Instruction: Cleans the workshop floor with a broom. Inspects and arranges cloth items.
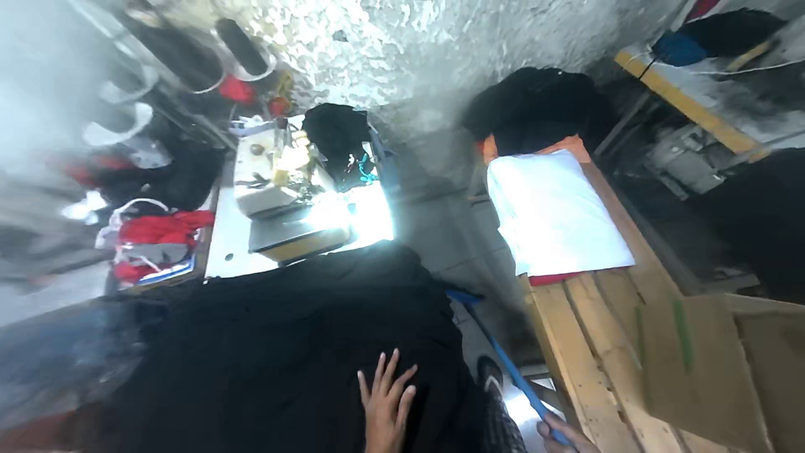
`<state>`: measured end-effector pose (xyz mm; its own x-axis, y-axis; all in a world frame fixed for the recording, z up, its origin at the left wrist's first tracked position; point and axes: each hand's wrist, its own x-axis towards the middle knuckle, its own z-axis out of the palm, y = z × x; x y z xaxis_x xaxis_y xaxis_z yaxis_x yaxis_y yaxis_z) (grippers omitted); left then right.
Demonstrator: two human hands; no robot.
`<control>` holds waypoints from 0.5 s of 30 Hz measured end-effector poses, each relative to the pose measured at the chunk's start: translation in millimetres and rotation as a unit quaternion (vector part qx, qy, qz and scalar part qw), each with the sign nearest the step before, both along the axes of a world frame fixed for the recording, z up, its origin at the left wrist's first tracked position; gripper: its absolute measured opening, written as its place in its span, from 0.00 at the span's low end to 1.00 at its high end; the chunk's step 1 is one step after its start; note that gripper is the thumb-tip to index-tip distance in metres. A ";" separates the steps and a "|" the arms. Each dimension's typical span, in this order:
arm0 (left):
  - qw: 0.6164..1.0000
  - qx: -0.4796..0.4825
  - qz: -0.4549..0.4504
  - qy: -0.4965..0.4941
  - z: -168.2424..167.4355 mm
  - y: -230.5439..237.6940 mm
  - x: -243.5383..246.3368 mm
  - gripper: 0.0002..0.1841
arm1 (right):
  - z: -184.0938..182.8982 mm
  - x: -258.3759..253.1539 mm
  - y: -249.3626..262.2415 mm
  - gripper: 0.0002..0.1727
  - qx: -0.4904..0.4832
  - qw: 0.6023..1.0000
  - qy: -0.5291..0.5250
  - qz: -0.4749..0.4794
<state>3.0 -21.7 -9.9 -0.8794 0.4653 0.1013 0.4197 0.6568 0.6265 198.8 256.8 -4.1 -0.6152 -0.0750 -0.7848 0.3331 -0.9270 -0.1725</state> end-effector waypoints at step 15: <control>0.960 -0.182 0.214 0.014 -5.6 68.6 -63.7 0.43 | -153.6 -339.5 133.8 0.30 0.500 0.667 -0.074 0.547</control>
